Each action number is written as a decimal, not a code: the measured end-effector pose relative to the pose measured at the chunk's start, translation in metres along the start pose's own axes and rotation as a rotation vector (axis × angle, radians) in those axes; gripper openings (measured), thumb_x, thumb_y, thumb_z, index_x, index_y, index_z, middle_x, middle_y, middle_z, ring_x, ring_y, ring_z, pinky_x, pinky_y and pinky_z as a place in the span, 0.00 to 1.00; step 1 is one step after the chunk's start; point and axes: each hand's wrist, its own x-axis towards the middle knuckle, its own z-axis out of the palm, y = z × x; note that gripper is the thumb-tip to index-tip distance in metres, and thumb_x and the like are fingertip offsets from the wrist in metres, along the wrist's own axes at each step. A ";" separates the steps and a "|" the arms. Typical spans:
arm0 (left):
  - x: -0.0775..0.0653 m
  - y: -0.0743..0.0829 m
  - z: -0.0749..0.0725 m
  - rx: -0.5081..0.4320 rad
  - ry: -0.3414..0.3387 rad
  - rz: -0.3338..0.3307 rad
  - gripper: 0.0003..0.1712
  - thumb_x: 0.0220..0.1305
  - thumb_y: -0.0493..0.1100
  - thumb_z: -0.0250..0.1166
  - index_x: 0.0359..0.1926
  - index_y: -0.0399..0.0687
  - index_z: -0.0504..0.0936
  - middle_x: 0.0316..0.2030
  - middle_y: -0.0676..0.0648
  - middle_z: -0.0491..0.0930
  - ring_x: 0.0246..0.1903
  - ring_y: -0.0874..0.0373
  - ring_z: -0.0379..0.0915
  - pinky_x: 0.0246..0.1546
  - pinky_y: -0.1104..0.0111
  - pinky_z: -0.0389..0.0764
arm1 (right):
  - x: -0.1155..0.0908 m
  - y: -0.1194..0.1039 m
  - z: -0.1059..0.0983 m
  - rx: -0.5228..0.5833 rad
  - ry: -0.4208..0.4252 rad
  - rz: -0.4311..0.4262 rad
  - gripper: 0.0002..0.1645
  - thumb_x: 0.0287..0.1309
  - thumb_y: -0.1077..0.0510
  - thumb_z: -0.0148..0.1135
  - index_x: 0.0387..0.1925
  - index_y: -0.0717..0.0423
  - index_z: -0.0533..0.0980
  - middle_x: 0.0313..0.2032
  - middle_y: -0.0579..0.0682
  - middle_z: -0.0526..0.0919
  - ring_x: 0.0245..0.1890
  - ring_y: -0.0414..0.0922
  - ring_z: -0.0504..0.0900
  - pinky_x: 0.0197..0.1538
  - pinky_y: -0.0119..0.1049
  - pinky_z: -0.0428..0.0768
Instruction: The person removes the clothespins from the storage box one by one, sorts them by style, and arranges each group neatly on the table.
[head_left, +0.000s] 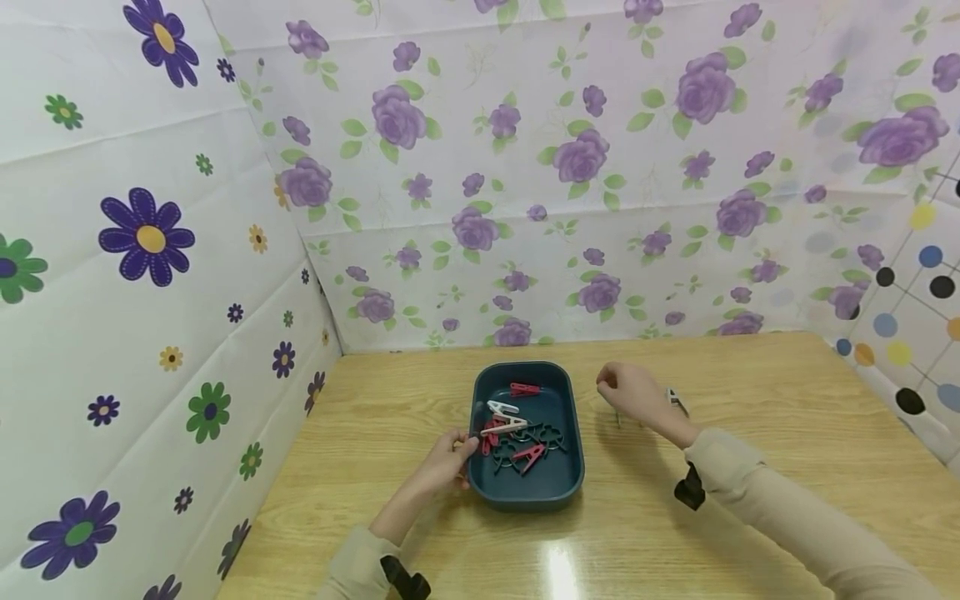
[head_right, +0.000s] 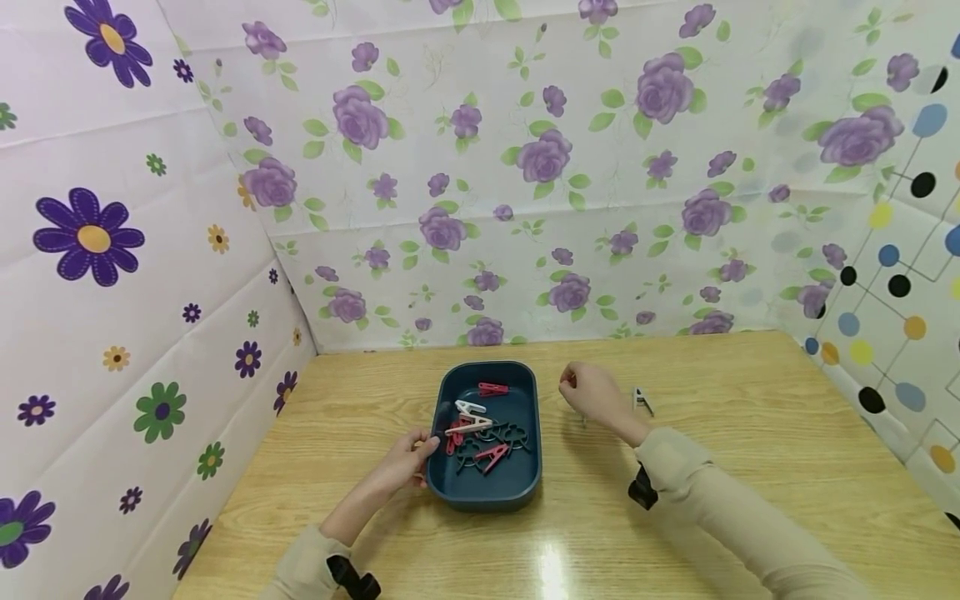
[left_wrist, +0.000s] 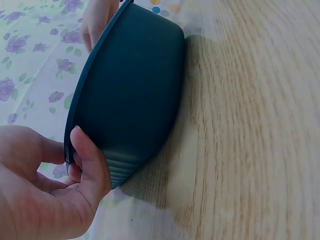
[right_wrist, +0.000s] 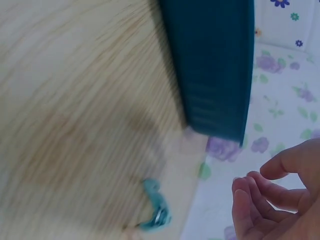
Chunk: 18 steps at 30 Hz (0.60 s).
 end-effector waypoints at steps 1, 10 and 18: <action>0.000 0.000 0.000 -0.003 -0.001 0.003 0.14 0.76 0.45 0.47 0.46 0.35 0.68 0.28 0.46 0.72 0.22 0.60 0.68 0.21 0.71 0.73 | 0.002 -0.004 0.001 0.006 -0.014 0.002 0.08 0.63 0.61 0.56 0.36 0.60 0.80 0.31 0.53 0.83 0.29 0.44 0.79 0.35 0.43 0.78; -0.002 0.001 0.002 -0.005 0.007 0.005 0.13 0.76 0.44 0.47 0.45 0.36 0.67 0.25 0.48 0.70 0.20 0.61 0.67 0.20 0.71 0.72 | 0.019 -0.034 0.008 -0.013 -0.158 0.011 0.10 0.64 0.58 0.55 0.40 0.59 0.80 0.33 0.52 0.83 0.24 0.41 0.75 0.30 0.36 0.74; -0.001 0.001 0.002 0.006 0.012 -0.002 0.13 0.76 0.44 0.47 0.44 0.36 0.68 0.25 0.48 0.70 0.20 0.61 0.67 0.19 0.71 0.72 | 0.041 -0.067 0.013 -0.082 -0.324 -0.077 0.07 0.62 0.60 0.58 0.35 0.59 0.81 0.30 0.51 0.83 0.23 0.41 0.74 0.30 0.34 0.73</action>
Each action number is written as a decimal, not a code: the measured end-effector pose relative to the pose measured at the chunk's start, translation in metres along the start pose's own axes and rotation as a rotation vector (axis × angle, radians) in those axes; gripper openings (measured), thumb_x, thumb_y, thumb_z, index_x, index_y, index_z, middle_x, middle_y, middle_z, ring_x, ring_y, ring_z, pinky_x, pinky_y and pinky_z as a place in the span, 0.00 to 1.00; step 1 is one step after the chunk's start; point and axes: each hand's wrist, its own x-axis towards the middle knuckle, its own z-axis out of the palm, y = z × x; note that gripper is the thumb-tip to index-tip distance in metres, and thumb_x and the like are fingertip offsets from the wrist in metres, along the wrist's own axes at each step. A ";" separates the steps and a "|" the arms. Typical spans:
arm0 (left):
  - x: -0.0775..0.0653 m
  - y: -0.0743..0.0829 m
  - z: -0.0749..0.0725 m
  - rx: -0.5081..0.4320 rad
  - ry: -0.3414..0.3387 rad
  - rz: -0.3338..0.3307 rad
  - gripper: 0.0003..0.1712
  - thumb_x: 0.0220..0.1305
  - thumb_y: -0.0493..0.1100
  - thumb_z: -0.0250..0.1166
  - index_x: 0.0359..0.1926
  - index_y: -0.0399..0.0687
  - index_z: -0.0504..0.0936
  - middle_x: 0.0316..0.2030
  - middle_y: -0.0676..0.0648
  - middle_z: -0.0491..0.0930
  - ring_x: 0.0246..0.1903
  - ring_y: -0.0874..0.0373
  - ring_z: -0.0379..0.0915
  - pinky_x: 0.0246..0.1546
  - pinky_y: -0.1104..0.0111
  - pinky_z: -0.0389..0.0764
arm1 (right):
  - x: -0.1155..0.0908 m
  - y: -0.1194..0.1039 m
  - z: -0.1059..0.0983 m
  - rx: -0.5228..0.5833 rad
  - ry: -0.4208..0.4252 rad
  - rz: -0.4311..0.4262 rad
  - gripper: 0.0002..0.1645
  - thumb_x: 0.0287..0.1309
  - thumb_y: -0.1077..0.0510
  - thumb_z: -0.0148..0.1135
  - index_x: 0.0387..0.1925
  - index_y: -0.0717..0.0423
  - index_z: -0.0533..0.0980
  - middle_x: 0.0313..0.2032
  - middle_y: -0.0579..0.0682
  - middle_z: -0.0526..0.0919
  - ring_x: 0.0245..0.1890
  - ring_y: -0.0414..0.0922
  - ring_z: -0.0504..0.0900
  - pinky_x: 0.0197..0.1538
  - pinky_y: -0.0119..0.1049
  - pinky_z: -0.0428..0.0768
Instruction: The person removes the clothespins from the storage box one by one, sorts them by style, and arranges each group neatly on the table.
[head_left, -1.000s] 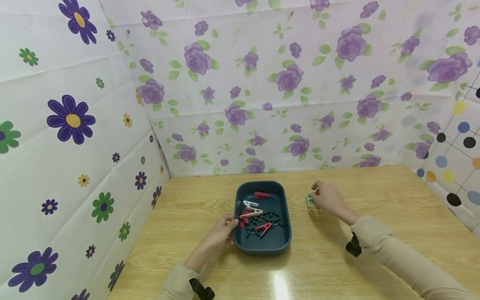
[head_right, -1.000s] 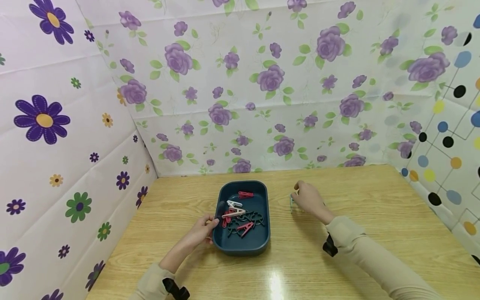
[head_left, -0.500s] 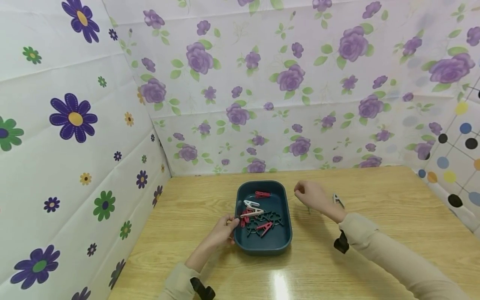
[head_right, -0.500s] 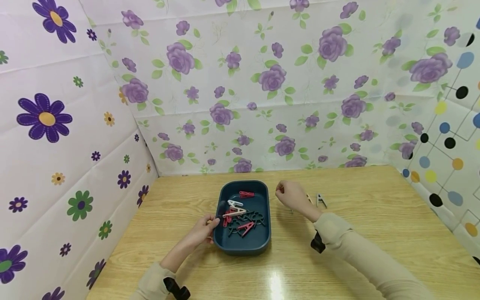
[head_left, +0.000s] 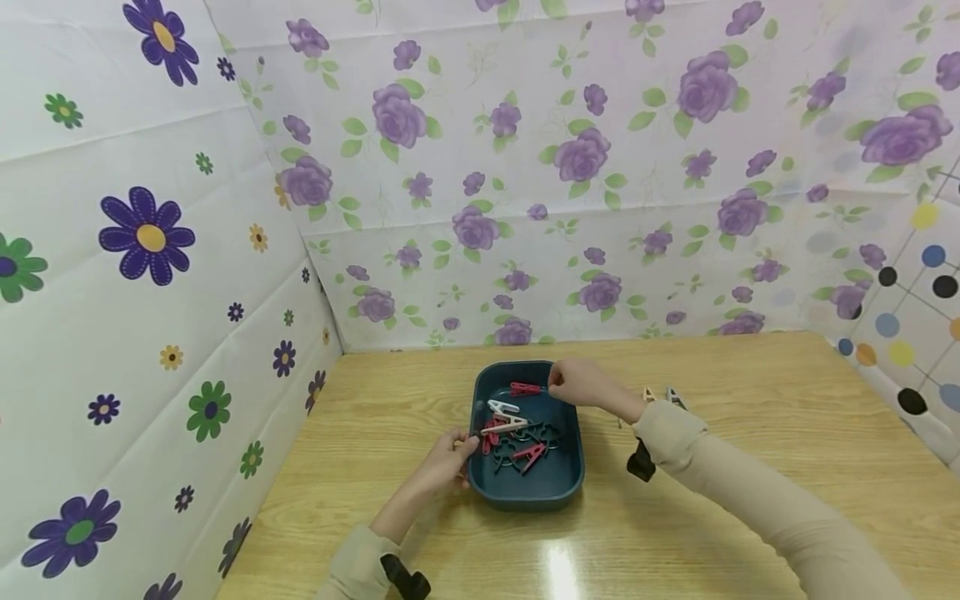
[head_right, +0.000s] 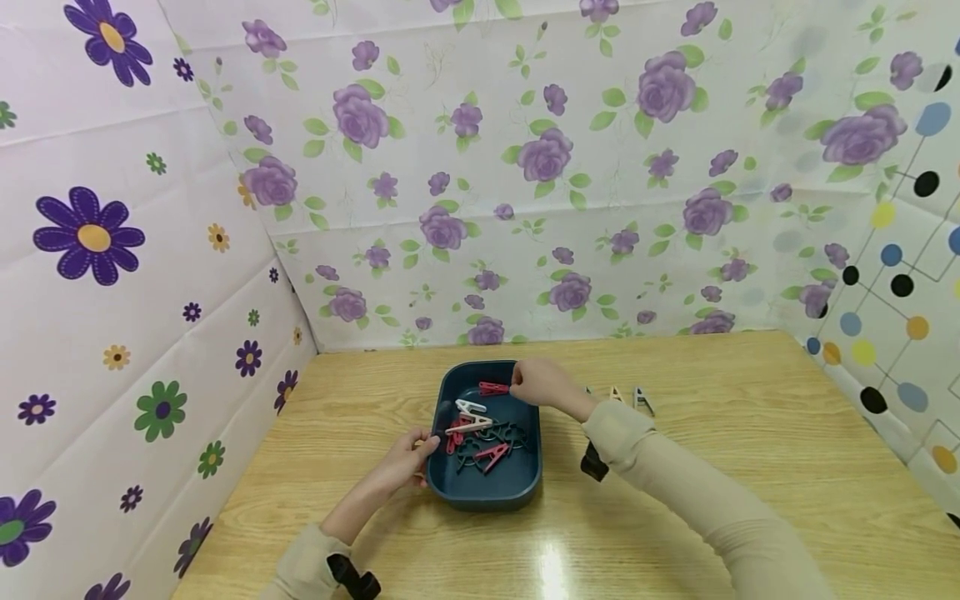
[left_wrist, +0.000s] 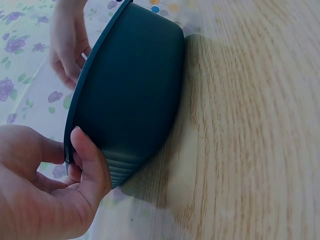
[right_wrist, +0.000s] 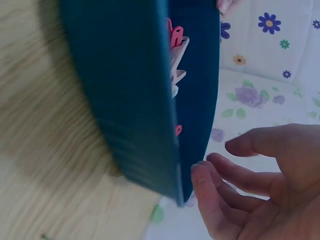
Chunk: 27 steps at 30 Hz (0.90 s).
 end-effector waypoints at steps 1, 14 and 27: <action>0.000 0.000 0.000 -0.003 -0.001 0.002 0.13 0.76 0.44 0.47 0.44 0.36 0.68 0.25 0.48 0.70 0.20 0.61 0.67 0.19 0.71 0.72 | 0.003 -0.004 0.000 -0.016 -0.011 -0.008 0.07 0.61 0.60 0.58 0.34 0.58 0.81 0.29 0.50 0.83 0.23 0.40 0.73 0.30 0.33 0.73; -0.001 0.002 0.000 -0.016 -0.003 -0.006 0.15 0.76 0.45 0.47 0.48 0.34 0.67 0.27 0.47 0.70 0.20 0.60 0.68 0.20 0.70 0.71 | 0.035 -0.035 0.008 -0.008 -0.079 -0.023 0.22 0.62 0.60 0.58 0.11 0.54 0.70 0.10 0.41 0.55 0.12 0.38 0.49 0.21 0.30 0.54; -0.001 0.000 0.003 -0.041 0.014 0.013 0.16 0.76 0.44 0.47 0.50 0.33 0.67 0.29 0.46 0.72 0.19 0.62 0.67 0.20 0.72 0.71 | 0.069 -0.053 0.029 -0.060 -0.164 0.137 0.11 0.54 0.67 0.64 0.18 0.58 0.76 0.19 0.45 0.68 0.20 0.39 0.59 0.26 0.33 0.66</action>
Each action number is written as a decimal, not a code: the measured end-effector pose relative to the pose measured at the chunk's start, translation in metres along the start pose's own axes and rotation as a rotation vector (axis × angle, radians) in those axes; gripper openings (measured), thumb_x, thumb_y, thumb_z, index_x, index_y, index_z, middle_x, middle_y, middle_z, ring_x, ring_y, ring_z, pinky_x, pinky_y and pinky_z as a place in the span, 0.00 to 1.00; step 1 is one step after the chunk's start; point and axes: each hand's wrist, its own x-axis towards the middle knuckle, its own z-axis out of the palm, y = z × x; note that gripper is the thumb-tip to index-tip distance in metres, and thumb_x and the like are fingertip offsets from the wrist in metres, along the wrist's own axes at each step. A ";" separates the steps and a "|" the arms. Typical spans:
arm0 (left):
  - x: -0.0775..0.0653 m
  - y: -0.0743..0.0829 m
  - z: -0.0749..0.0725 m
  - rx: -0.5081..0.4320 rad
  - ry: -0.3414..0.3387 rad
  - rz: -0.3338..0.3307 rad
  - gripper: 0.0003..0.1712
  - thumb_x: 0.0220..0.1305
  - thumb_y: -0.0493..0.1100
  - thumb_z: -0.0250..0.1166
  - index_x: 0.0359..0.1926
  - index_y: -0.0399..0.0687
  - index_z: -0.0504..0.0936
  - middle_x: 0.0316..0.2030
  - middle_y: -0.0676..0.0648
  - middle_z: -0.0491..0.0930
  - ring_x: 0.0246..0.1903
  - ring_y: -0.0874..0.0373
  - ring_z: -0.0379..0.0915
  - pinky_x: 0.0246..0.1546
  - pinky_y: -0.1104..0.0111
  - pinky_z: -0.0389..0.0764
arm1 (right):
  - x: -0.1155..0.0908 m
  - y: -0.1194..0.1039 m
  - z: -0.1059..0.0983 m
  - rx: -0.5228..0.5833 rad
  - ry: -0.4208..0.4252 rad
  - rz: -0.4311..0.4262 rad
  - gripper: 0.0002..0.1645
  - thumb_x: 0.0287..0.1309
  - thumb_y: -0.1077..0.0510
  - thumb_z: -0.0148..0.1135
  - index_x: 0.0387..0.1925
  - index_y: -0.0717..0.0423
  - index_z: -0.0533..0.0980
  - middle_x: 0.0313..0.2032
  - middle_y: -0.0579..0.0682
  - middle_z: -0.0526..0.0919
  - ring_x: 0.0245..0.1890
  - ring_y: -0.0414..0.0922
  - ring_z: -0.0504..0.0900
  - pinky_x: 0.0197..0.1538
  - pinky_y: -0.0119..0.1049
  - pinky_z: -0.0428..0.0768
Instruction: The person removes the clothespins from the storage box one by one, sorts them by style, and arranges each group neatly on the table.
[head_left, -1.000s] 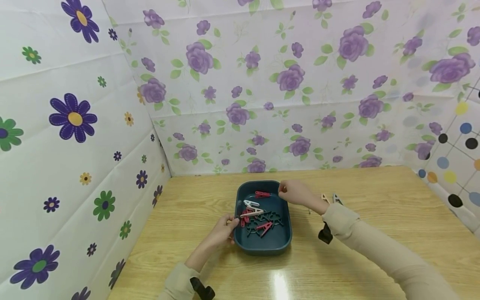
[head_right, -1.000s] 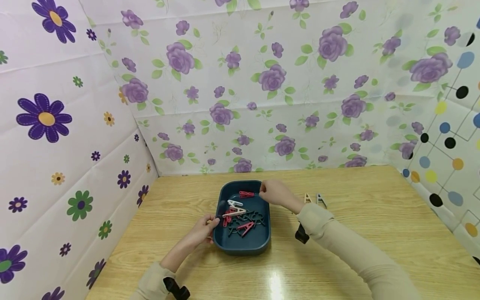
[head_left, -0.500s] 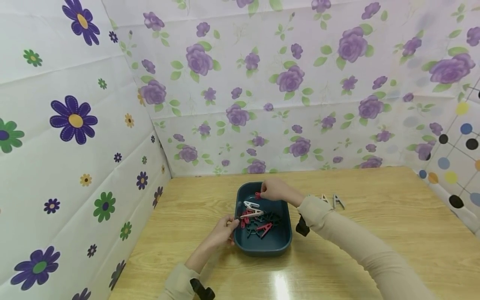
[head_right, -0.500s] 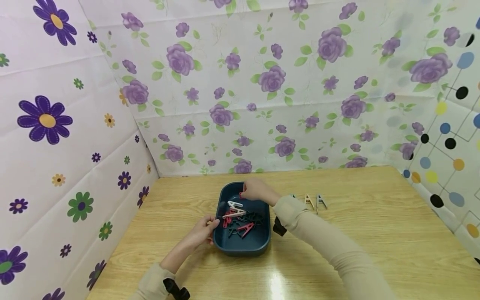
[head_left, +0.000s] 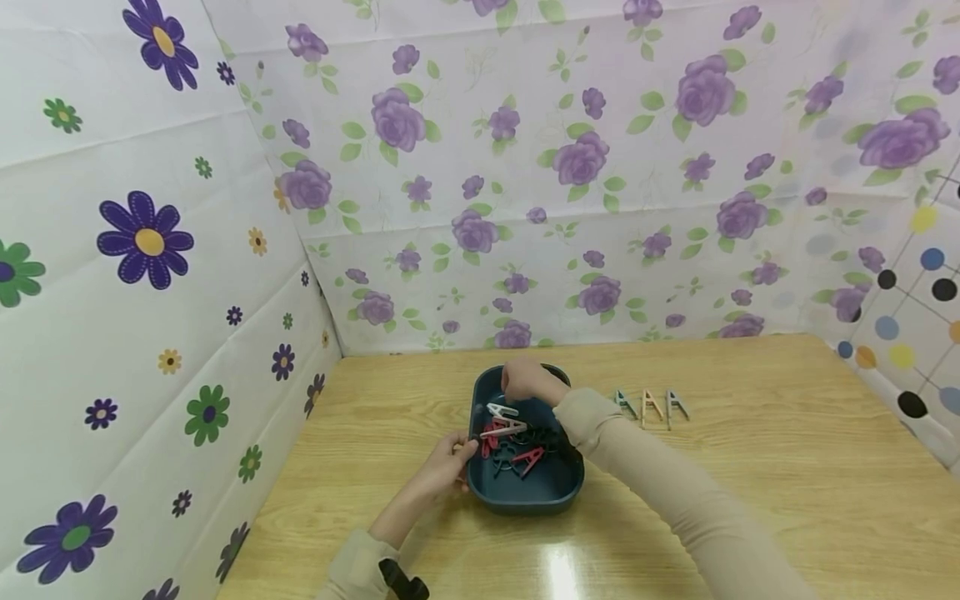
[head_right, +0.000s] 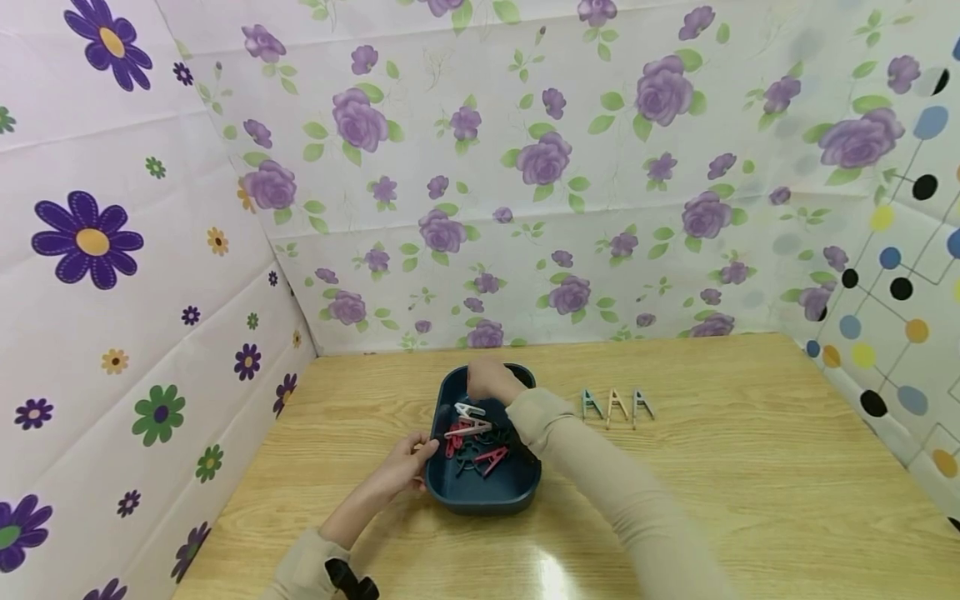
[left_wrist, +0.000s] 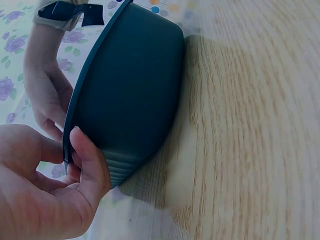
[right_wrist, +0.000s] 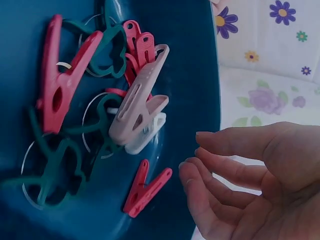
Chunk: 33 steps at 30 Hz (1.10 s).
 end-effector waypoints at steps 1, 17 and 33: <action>0.000 0.000 0.000 0.003 0.000 -0.001 0.16 0.76 0.45 0.47 0.51 0.33 0.67 0.29 0.47 0.72 0.19 0.62 0.67 0.20 0.72 0.71 | 0.004 -0.001 0.001 0.002 -0.022 0.011 0.15 0.54 0.67 0.63 0.15 0.58 0.73 0.17 0.46 0.64 0.19 0.40 0.56 0.26 0.33 0.63; -0.001 0.001 -0.002 0.031 -0.031 0.008 0.18 0.77 0.46 0.46 0.51 0.32 0.68 0.32 0.43 0.74 0.20 0.62 0.67 0.22 0.71 0.72 | 0.008 -0.007 0.029 -0.108 -0.160 0.008 0.13 0.65 0.63 0.55 0.43 0.51 0.84 0.46 0.50 0.84 0.45 0.46 0.80 0.44 0.38 0.77; -0.002 0.001 -0.001 0.032 -0.021 0.009 0.20 0.77 0.46 0.46 0.53 0.30 0.67 0.31 0.43 0.74 0.20 0.62 0.68 0.21 0.71 0.72 | 0.007 0.010 0.039 -0.064 -0.041 0.153 0.10 0.53 0.54 0.70 0.27 0.55 0.79 0.27 0.50 0.80 0.25 0.44 0.75 0.29 0.36 0.73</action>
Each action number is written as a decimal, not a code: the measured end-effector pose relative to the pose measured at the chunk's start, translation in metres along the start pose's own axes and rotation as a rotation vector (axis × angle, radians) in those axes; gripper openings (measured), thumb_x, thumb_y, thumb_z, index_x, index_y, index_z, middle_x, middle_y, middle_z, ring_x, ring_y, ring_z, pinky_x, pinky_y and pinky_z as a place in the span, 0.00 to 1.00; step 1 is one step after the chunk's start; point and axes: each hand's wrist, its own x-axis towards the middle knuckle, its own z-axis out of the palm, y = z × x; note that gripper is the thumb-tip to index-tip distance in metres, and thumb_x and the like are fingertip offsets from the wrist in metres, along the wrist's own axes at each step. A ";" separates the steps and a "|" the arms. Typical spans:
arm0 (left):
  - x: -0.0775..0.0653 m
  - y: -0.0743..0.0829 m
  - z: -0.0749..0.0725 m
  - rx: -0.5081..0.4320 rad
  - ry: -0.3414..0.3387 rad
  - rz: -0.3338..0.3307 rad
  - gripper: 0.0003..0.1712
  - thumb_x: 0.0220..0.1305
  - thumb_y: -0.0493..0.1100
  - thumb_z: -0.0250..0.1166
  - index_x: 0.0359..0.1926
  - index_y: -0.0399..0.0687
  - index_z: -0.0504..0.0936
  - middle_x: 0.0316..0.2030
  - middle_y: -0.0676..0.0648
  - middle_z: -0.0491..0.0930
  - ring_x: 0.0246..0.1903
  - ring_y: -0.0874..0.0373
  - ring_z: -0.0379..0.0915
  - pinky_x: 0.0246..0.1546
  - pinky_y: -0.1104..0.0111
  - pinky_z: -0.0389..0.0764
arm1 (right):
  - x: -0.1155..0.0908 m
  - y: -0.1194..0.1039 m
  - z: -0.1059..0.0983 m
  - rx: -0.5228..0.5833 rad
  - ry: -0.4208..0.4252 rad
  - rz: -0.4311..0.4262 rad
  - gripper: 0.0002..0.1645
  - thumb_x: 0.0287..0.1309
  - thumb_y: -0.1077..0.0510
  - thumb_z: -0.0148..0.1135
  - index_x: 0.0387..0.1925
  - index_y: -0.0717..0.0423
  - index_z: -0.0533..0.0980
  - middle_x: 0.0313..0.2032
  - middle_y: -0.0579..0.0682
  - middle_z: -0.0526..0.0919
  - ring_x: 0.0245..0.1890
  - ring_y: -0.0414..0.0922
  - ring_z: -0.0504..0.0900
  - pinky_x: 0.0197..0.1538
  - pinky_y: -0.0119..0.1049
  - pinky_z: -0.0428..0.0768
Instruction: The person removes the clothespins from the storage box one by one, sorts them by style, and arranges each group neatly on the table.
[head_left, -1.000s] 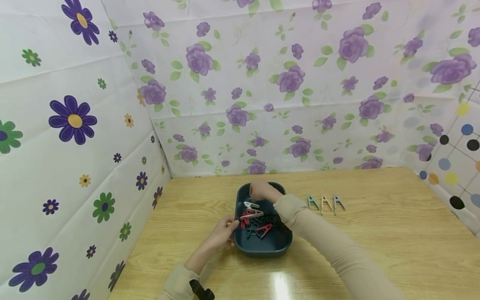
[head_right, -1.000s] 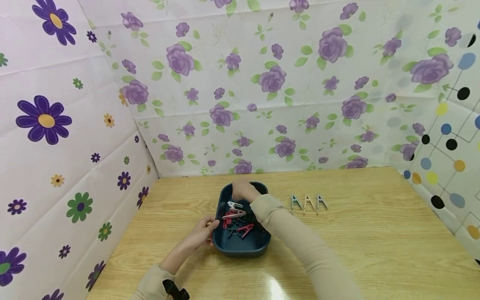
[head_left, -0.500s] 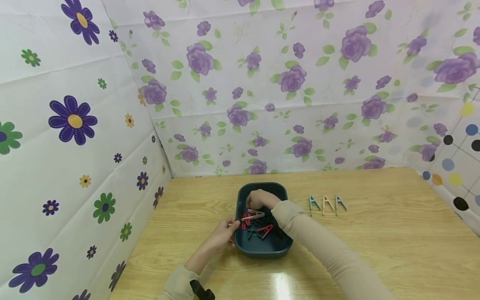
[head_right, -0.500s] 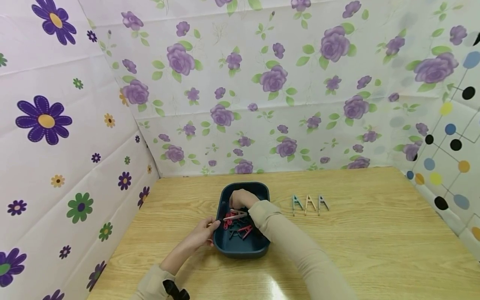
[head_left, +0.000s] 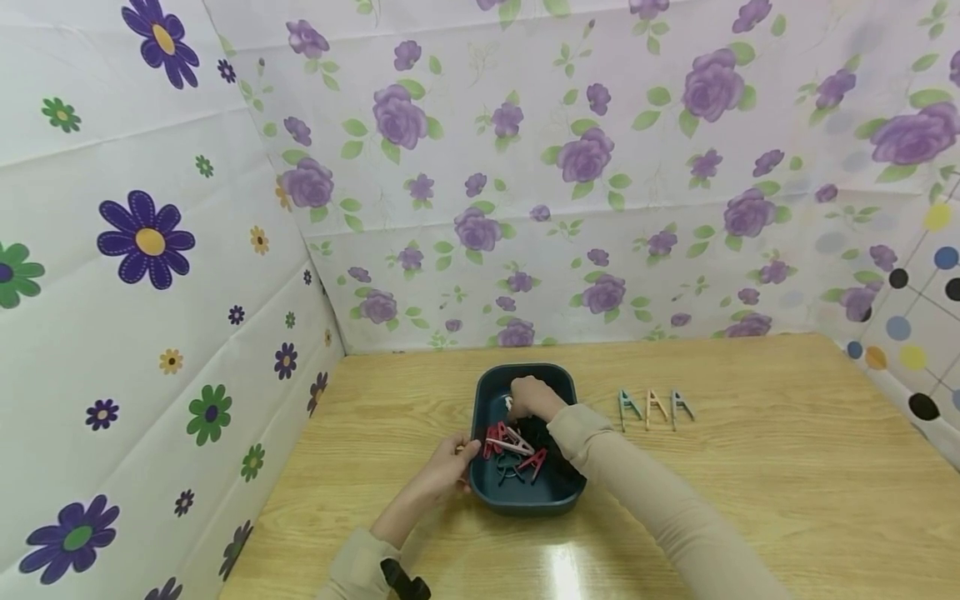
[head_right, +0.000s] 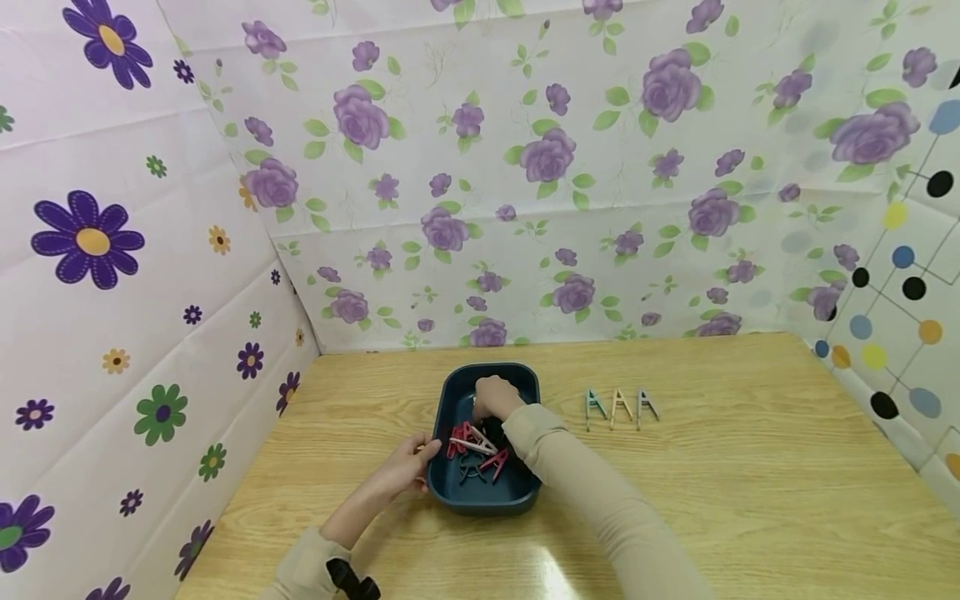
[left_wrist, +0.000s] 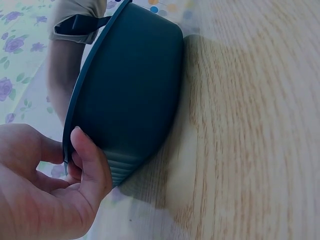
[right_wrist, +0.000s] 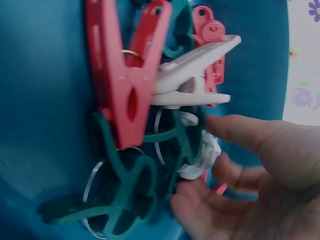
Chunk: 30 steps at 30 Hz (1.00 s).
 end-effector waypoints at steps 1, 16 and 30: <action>0.000 0.000 0.000 0.000 -0.002 -0.003 0.20 0.77 0.46 0.46 0.53 0.30 0.67 0.32 0.43 0.75 0.20 0.62 0.68 0.22 0.71 0.72 | 0.000 0.002 0.002 0.006 0.015 0.032 0.12 0.52 0.51 0.71 0.29 0.55 0.79 0.27 0.50 0.80 0.25 0.44 0.75 0.30 0.38 0.73; 0.000 0.002 0.001 0.012 -0.009 -0.010 0.20 0.77 0.45 0.45 0.54 0.30 0.68 0.34 0.41 0.76 0.21 0.62 0.69 0.22 0.70 0.73 | -0.005 0.007 0.003 0.148 0.095 0.036 0.13 0.50 0.52 0.70 0.18 0.54 0.79 0.16 0.48 0.75 0.16 0.43 0.69 0.21 0.35 0.67; 0.002 -0.001 -0.002 0.024 -0.004 -0.010 0.21 0.77 0.46 0.45 0.54 0.29 0.69 0.30 0.45 0.75 0.21 0.61 0.69 0.23 0.69 0.74 | -0.010 0.006 -0.004 0.361 0.236 -0.028 0.18 0.49 0.62 0.67 0.15 0.53 0.66 0.12 0.47 0.67 0.12 0.40 0.64 0.18 0.31 0.65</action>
